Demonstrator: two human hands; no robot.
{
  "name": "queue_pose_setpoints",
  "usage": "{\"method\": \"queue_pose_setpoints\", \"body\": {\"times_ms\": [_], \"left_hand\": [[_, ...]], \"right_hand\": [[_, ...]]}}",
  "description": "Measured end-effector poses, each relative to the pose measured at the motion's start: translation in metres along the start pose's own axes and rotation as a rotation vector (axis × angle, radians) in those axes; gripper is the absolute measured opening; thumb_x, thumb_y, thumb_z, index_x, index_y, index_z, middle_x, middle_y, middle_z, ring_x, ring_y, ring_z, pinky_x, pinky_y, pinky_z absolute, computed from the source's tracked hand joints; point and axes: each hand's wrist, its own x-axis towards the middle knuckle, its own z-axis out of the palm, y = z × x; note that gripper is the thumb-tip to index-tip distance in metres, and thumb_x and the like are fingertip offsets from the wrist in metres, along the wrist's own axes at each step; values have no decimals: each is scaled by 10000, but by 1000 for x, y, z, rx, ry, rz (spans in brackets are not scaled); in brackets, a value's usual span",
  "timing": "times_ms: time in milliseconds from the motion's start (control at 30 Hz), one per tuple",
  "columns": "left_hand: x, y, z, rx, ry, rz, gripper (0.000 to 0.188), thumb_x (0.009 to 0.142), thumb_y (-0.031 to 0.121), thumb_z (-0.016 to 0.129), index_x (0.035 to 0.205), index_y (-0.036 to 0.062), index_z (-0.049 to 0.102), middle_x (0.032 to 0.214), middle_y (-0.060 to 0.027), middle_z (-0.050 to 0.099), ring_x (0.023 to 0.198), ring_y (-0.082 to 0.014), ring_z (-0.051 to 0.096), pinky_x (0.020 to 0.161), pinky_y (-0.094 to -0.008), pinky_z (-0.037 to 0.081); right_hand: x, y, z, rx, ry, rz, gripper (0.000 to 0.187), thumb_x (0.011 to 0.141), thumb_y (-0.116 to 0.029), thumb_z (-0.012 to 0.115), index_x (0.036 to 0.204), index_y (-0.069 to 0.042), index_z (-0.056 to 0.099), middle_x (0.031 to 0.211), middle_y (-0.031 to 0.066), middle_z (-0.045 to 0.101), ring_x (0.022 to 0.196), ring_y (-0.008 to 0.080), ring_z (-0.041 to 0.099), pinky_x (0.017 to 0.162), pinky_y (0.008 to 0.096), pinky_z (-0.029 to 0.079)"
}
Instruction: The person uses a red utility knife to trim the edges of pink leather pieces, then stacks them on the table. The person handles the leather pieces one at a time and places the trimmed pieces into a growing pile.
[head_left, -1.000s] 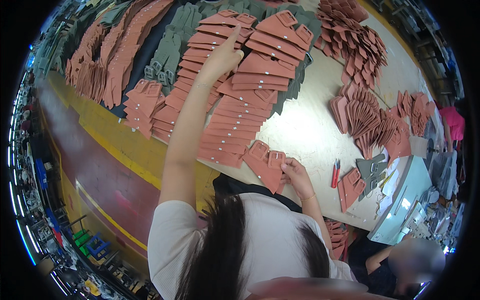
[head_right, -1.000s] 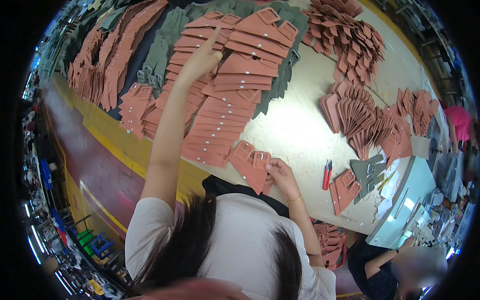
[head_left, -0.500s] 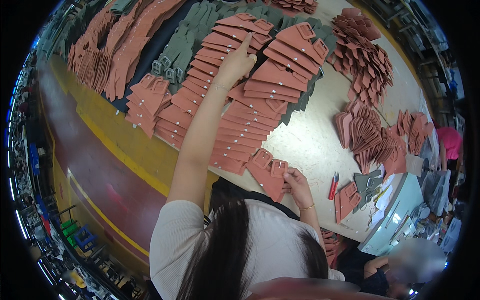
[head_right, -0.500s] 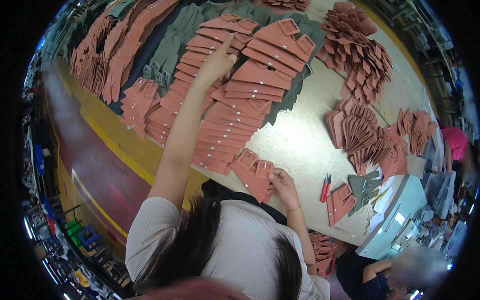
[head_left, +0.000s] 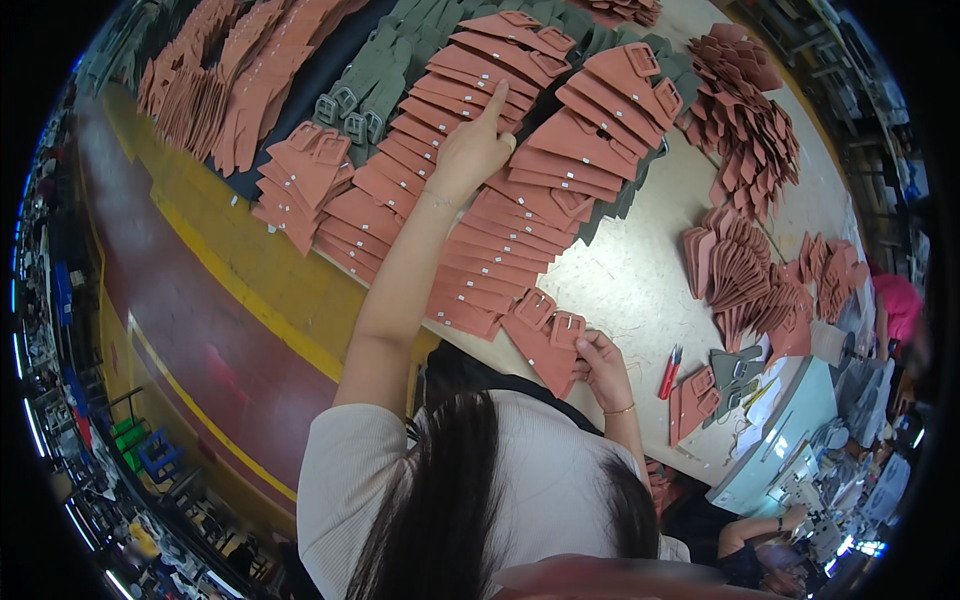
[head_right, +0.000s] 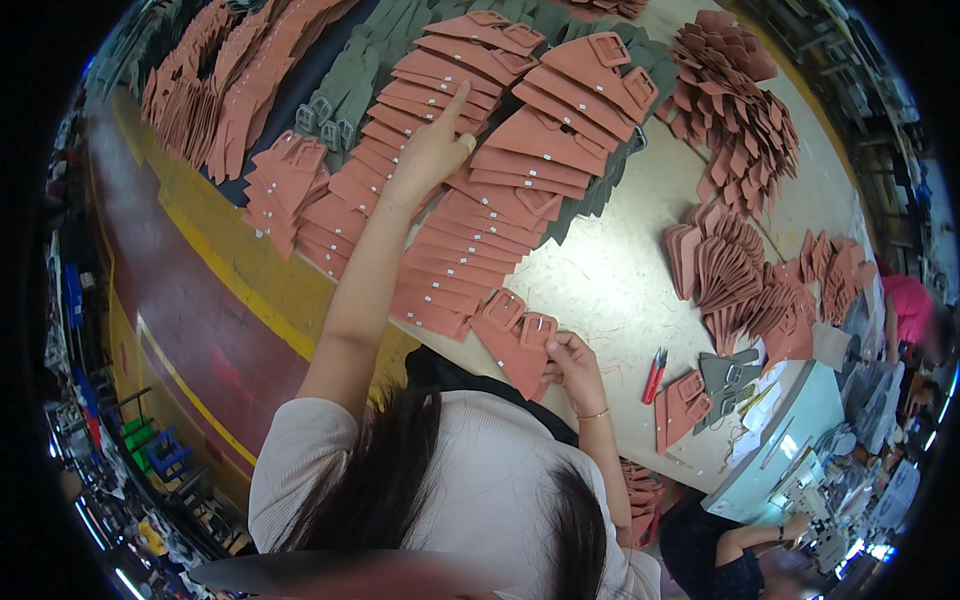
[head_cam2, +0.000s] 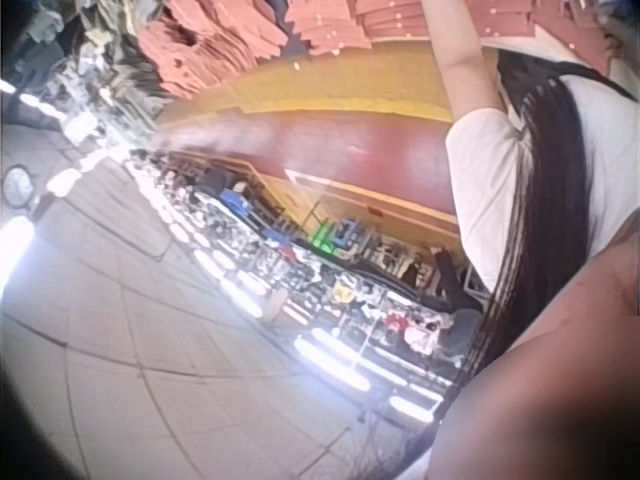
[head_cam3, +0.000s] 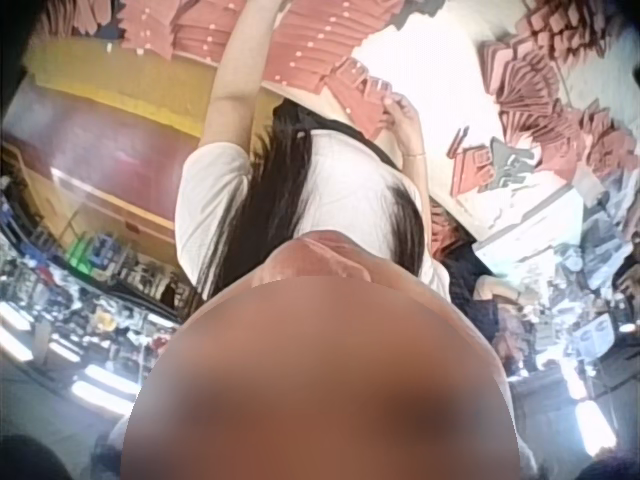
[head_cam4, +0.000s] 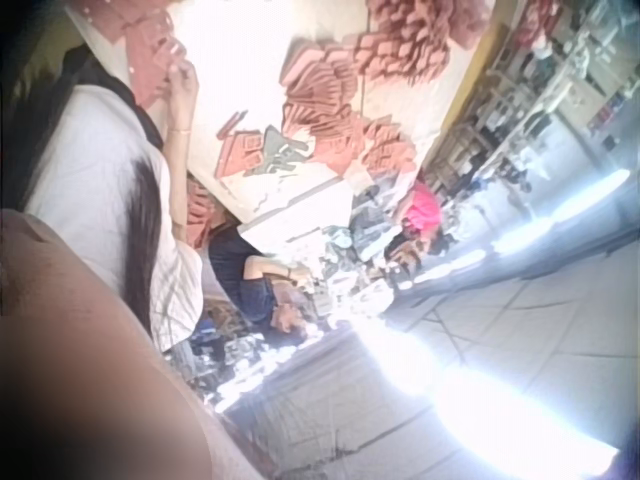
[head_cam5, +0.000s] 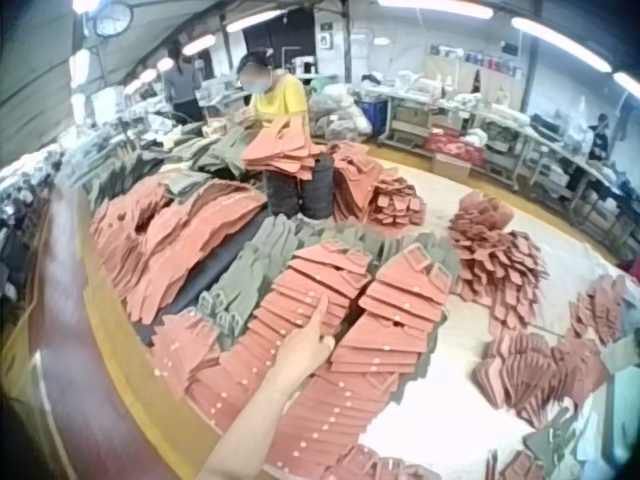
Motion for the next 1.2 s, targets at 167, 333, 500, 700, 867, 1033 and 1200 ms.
{"method": "queue_pose_setpoints", "body": {"times_ms": [167,333,500,700,867,1033,1200], "left_hand": [[-10,-7,1,-28,12,2,801,811,229,521,1539,275,189,834,-194,679,838,-390,646,814,-485,477],[-24,-16,1,-16,-6,-49,806,818,233,520,1542,282,170,857,-210,677,856,-399,645,815,-492,475],[-36,-23,2,-2,-12,-75,795,825,234,508,1543,282,168,876,-229,672,871,-404,644,821,-496,473],[-45,-33,2,22,-12,-66,758,839,234,484,1539,274,196,875,-231,671,871,-416,638,823,-506,469],[-54,-37,3,82,-11,-110,685,884,275,434,1534,264,216,848,-241,669,841,-438,638,828,-527,467],[-64,-41,4,112,-5,-123,634,921,317,402,1528,225,243,821,-249,674,800,-441,647,788,-536,487],[-72,-48,5,114,-21,-169,636,930,354,402,1522,171,261,837,-257,671,797,-449,640,764,-549,481]], "right_hand": [[0,0,0,13,-12,-4,151,969,-210,593,1042,-78,584,893,21,673,650,97,668,561,232,548],[0,1,0,5,-1,-9,144,970,-211,593,1031,-81,582,900,22,671,650,96,668,559,231,547],[1,1,-1,-12,3,-8,134,973,-209,588,1022,-85,579,895,19,669,654,98,671,562,230,547],[1,2,-1,4,-4,-16,135,975,-203,582,1033,-81,581,905,25,678,667,105,679,563,229,544],[1,1,-1,-1,-6,-17,133,978,-197,577,1037,-77,581,918,33,684,674,110,684,563,231,545],[1,2,-2,4,-8,-19,142,975,-199,582,1049,-78,575,930,36,684,675,115,686,562,229,544],[2,2,-2,-21,14,-7,156,975,-209,585,1057,-78,568,934,39,684,678,118,687,566,225,543]]}}
